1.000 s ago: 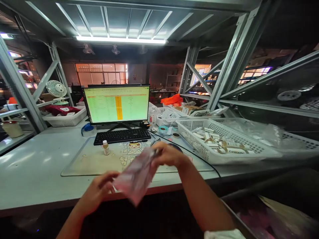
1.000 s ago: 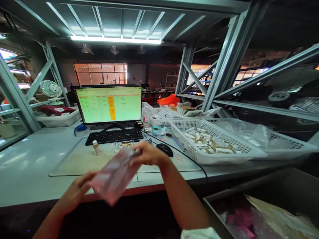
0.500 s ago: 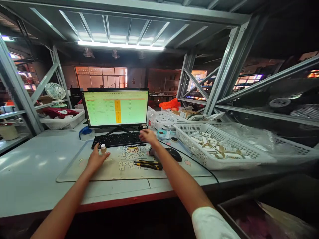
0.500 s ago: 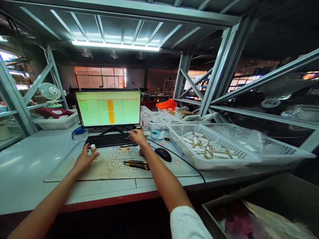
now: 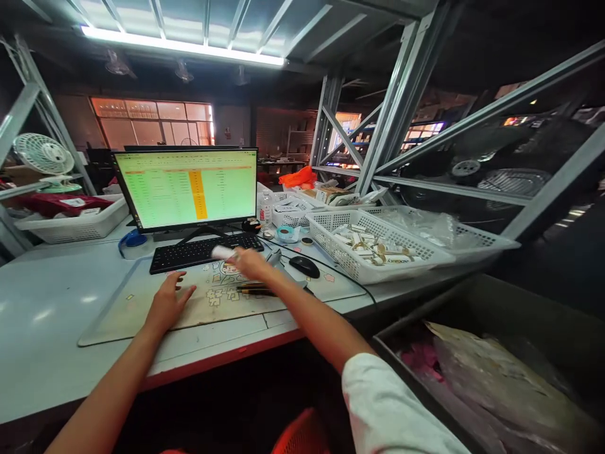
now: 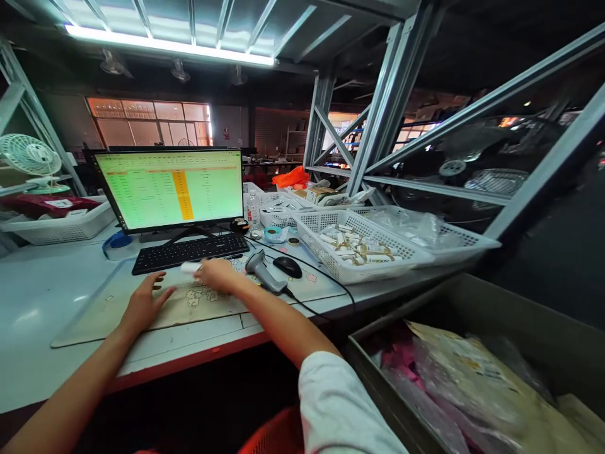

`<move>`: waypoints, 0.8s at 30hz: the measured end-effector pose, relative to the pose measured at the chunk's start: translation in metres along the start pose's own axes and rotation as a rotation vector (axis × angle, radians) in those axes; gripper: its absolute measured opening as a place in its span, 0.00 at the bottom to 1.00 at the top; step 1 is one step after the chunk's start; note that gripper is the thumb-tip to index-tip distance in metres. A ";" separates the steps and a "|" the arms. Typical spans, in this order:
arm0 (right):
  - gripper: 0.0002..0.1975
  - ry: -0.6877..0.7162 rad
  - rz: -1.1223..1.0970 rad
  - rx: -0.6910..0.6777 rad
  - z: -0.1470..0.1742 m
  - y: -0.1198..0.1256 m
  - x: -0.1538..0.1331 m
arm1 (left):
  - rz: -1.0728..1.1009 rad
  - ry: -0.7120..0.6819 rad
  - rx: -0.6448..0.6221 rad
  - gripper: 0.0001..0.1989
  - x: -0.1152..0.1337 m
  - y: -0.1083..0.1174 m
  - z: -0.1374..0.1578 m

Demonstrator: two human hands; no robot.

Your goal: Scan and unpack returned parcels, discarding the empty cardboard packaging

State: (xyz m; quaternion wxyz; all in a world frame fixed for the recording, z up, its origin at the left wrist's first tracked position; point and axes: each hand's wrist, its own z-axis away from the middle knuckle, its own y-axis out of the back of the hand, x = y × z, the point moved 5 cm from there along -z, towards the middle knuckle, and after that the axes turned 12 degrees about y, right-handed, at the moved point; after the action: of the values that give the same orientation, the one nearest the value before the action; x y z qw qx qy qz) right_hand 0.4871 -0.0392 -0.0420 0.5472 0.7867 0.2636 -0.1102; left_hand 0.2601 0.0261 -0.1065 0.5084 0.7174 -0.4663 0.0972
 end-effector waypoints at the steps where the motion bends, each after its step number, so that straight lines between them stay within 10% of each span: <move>1: 0.19 -0.070 0.016 0.101 0.005 0.031 0.018 | 0.013 0.023 0.009 0.27 -0.002 0.001 -0.001; 5: 0.28 -0.294 0.022 0.482 0.050 0.149 0.087 | 0.021 0.088 -0.041 0.24 -0.008 -0.004 -0.003; 9: 0.28 -0.406 0.017 0.644 0.101 0.187 0.131 | 0.013 0.068 -0.098 0.21 -0.004 -0.012 -0.003; 13: 0.19 -0.352 0.045 0.599 0.131 0.151 0.138 | 0.025 0.056 -0.096 0.18 -0.003 -0.011 -0.001; 19: 0.29 -0.153 0.284 0.115 0.141 0.061 0.115 | 0.024 0.056 -0.078 0.13 -0.005 -0.011 0.001; 24: 0.28 -0.221 0.432 0.076 0.114 0.015 0.076 | 0.023 0.076 -0.063 0.10 -0.004 -0.012 0.003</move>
State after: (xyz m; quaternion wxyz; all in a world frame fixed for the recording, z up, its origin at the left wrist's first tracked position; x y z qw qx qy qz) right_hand 0.5718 -0.1256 -0.1084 0.5536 0.8280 0.0232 -0.0859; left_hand 0.2665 0.0264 -0.1177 0.5470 0.6913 -0.4579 0.1154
